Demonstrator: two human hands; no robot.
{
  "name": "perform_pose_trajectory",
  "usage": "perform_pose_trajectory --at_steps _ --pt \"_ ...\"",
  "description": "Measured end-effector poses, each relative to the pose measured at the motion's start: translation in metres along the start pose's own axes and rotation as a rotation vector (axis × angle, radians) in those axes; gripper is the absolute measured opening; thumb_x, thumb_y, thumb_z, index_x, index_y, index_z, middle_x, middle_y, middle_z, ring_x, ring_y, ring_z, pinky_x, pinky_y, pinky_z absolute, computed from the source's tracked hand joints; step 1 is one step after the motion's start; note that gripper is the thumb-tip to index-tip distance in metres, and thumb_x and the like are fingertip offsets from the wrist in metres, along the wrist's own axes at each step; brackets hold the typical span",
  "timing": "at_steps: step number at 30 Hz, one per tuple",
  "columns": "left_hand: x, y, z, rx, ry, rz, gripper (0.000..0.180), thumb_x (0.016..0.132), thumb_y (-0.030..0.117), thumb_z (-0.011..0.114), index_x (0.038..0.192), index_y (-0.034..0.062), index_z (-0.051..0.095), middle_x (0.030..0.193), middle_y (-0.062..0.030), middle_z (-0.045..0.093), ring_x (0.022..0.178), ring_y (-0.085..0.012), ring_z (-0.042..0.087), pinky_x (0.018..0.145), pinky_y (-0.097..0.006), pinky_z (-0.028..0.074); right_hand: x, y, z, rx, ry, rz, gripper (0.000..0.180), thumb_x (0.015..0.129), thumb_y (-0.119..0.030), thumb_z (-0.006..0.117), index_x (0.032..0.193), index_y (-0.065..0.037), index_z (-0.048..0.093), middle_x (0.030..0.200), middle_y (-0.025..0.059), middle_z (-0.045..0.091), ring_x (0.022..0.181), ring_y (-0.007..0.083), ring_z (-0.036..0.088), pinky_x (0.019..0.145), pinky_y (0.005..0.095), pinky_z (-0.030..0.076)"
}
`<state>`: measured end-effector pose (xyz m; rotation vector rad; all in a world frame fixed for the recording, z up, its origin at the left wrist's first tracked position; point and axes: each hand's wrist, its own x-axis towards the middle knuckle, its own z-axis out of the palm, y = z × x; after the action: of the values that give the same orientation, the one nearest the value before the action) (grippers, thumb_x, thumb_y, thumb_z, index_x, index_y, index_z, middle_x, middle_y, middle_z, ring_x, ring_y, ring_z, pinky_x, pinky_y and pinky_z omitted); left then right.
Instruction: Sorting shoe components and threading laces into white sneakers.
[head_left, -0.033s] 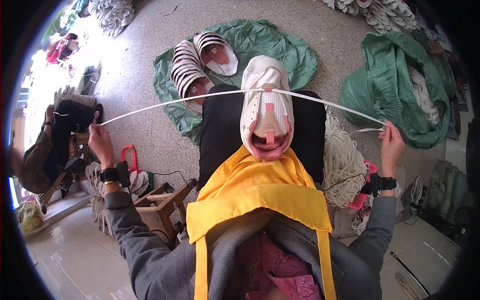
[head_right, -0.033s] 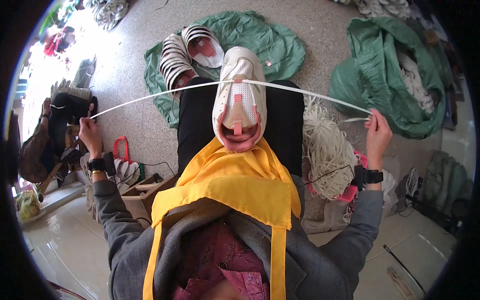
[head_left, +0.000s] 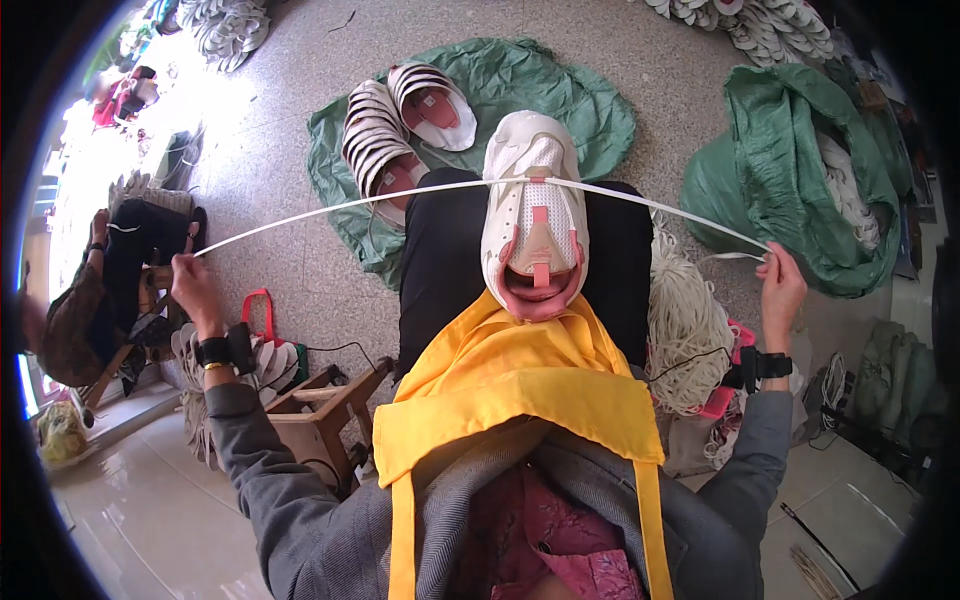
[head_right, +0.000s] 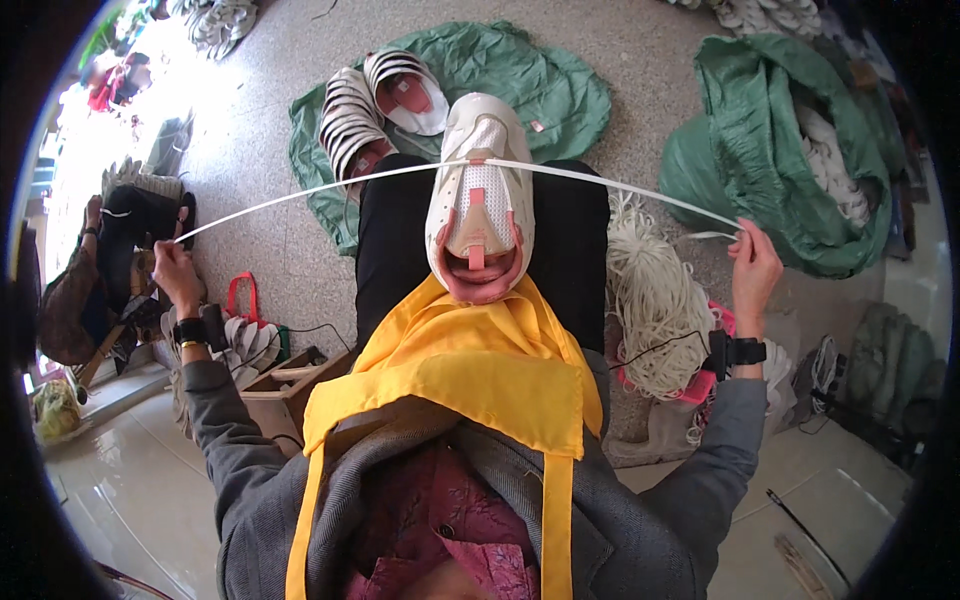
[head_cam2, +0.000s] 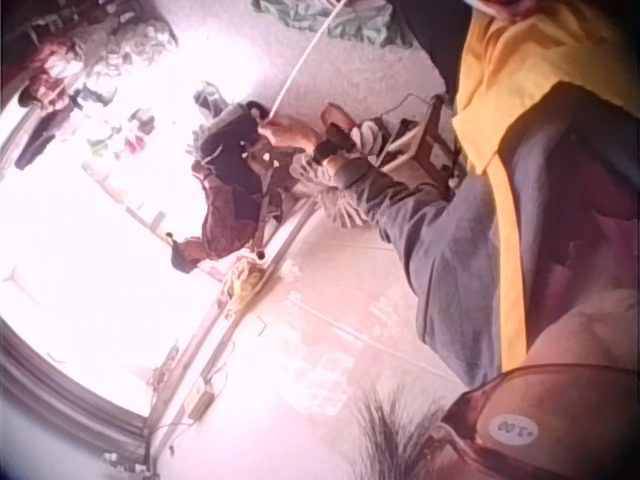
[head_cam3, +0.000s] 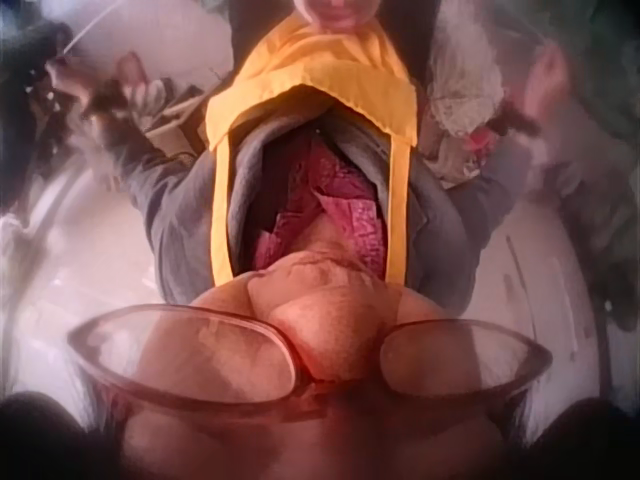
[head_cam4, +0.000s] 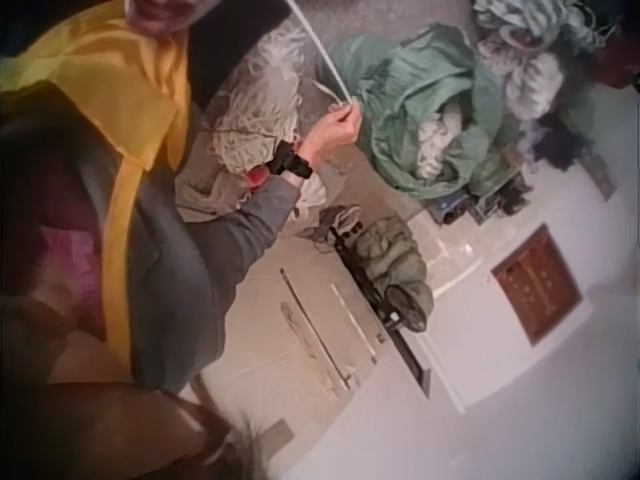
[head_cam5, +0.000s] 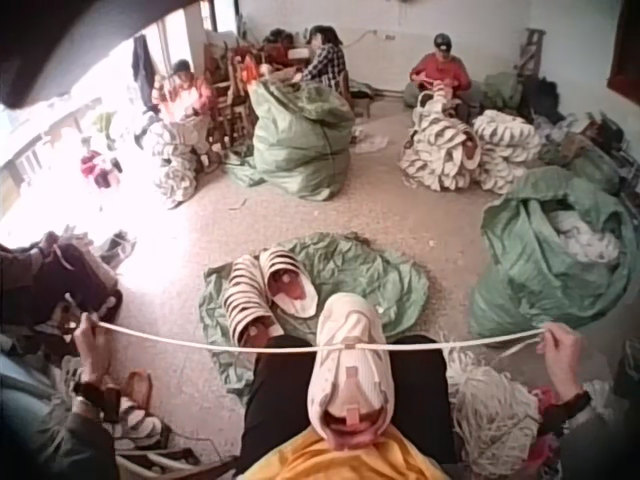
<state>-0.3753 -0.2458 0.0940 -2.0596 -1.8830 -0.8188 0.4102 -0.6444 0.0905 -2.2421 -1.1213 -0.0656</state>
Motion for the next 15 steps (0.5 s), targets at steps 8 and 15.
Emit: perform_pose_trajectory --at_steps 8,15 --pt "0.002 -0.099 -0.023 0.058 -0.009 -0.240 0.010 0.096 0.012 0.057 0.095 0.0024 0.057 0.081 -0.0127 0.071 0.072 -0.0221 0.072 0.068 -0.036 0.055 0.006 0.104 -0.001 0.166 -0.107 0.238 0.022 0.099 -0.003 0.055 0.114 -0.001 0.070 0.085 0.0099 0.071 0.067 0.0134 0.067 0.061 0.0281 0.058" --pt "-0.003 -0.142 -0.017 -0.084 -0.064 -0.365 0.013 0.099 0.013 0.056 0.096 0.0006 0.056 0.085 -0.0098 0.071 0.074 -0.0160 0.072 0.065 -0.028 0.057 0.013 0.176 -0.032 0.179 -0.163 0.323 0.023 0.099 -0.004 0.055 0.116 0.002 0.069 0.090 0.0122 0.070 0.072 0.0158 0.069 0.063 0.0290 0.059"
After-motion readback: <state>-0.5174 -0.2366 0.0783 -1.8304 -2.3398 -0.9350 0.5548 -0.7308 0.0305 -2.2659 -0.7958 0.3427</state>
